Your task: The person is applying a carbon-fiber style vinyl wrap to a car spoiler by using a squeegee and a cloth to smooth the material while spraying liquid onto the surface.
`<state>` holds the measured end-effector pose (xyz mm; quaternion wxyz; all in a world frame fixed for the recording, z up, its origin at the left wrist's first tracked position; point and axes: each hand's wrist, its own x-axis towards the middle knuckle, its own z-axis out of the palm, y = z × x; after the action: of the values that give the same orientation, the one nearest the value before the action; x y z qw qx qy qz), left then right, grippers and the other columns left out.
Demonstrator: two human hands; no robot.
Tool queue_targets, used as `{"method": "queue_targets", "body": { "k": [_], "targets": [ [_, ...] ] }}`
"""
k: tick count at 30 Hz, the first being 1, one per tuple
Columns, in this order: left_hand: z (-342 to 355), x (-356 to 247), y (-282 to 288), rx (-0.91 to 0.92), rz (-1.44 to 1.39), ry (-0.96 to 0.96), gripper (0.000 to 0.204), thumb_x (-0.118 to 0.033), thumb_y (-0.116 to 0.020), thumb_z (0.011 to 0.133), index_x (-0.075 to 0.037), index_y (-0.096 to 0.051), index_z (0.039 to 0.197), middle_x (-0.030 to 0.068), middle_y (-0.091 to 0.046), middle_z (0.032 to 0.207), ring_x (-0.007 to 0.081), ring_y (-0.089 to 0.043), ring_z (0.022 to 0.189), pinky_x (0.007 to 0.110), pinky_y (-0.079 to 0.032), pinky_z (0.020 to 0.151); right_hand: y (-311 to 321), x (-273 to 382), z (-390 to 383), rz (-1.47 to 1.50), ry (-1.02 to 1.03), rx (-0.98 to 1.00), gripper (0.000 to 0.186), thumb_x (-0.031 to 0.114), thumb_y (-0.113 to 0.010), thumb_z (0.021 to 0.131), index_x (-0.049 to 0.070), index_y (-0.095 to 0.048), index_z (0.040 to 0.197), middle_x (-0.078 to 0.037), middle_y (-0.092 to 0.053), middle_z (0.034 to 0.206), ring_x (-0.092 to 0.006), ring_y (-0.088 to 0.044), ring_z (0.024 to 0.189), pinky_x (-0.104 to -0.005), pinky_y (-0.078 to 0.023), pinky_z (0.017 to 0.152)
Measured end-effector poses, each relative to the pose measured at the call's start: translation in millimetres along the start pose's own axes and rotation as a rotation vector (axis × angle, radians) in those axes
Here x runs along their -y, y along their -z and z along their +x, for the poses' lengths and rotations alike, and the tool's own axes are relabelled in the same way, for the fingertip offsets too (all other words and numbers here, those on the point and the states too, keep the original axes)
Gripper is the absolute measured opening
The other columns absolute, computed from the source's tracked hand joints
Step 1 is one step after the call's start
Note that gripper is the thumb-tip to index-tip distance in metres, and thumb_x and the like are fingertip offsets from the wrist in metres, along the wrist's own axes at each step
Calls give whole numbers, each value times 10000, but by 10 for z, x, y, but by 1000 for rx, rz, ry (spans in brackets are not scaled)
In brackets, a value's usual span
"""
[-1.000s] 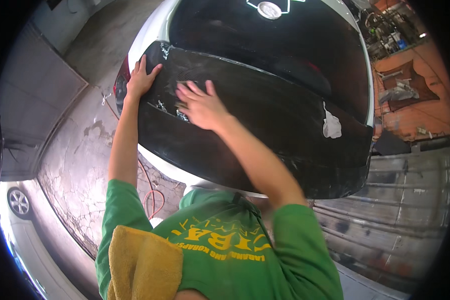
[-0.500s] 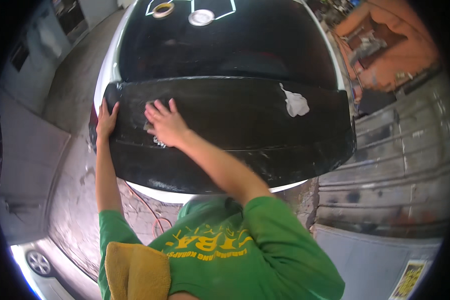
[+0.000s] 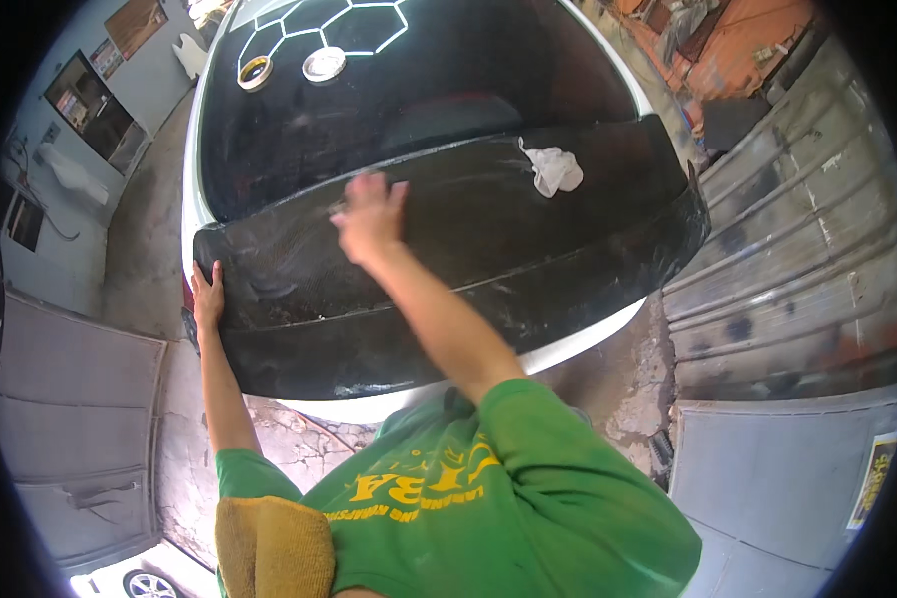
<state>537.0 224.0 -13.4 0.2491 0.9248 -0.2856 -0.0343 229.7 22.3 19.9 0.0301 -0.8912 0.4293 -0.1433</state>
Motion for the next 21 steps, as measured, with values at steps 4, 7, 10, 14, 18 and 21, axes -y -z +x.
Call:
{"method": "queue_targets", "body": {
  "k": [4, 7, 10, 14, 18, 21],
  "targets": [
    [-51, 207, 143, 7, 35, -6, 892, -702, -416, 929, -123, -195, 1571, 231, -288, 1572, 408, -314, 1436, 509, -319, 1137, -211, 405, -219, 104, 222, -42, 621, 443, -474, 982, 35, -432, 1449, -116, -382, 1515, -321, -310, 1429, -670, -156, 1145],
    [-103, 265, 86, 5, 3, -10, 883, -693, -417, 935, -116, -201, 1568, 228, -296, 1569, 407, -314, 1435, 504, -322, 1134, 263, -636, -195, -34, -25, -16, 563, 426, -439, 997, 71, -464, 1433, -120, -372, 1535, -316, -333, 1426, -689, -204, 1113],
    [-79, 31, 42, 5, 3, -28, 880, -678, -419, 943, -91, -205, 1562, 235, -313, 1557, 415, -326, 1426, 503, -321, 1136, 424, -1759, -357, -148, -408, -24, 612, 427, -366, 1030, 40, -355, 1505, -124, -266, 1611, -332, -264, 1476, -687, -229, 1101],
    [-60, -94, 72, -8, 11, -3, 878, -676, -412, 946, -77, -216, 1557, 246, -324, 1548, 419, -329, 1422, 498, -315, 1141, 334, -1014, -428, -164, -385, -85, 628, 412, -422, 993, 1, -386, 1467, -213, -285, 1573, -422, -263, 1455, -700, -252, 1073],
    [-3, 175, 21, 42, 15, -31, 879, -668, -413, 950, -75, -198, 1563, 233, -303, 1565, 402, -317, 1435, 484, -304, 1151, -103, 372, -724, 106, 45, 18, 688, 449, -510, 953, -15, -417, 1451, -211, -275, 1577, -413, -233, 1465, -661, -120, 1150],
    [2, 419, 122, 34, 52, -69, 875, -663, -407, 956, -86, -174, 1571, 229, -271, 1581, 391, -290, 1452, 485, -299, 1152, 104, 2, -815, 44, -3, 103, 717, 464, -472, 969, -8, -355, 1496, -205, -258, 1593, -397, -224, 1478, -685, -92, 1146]
  ]
}}
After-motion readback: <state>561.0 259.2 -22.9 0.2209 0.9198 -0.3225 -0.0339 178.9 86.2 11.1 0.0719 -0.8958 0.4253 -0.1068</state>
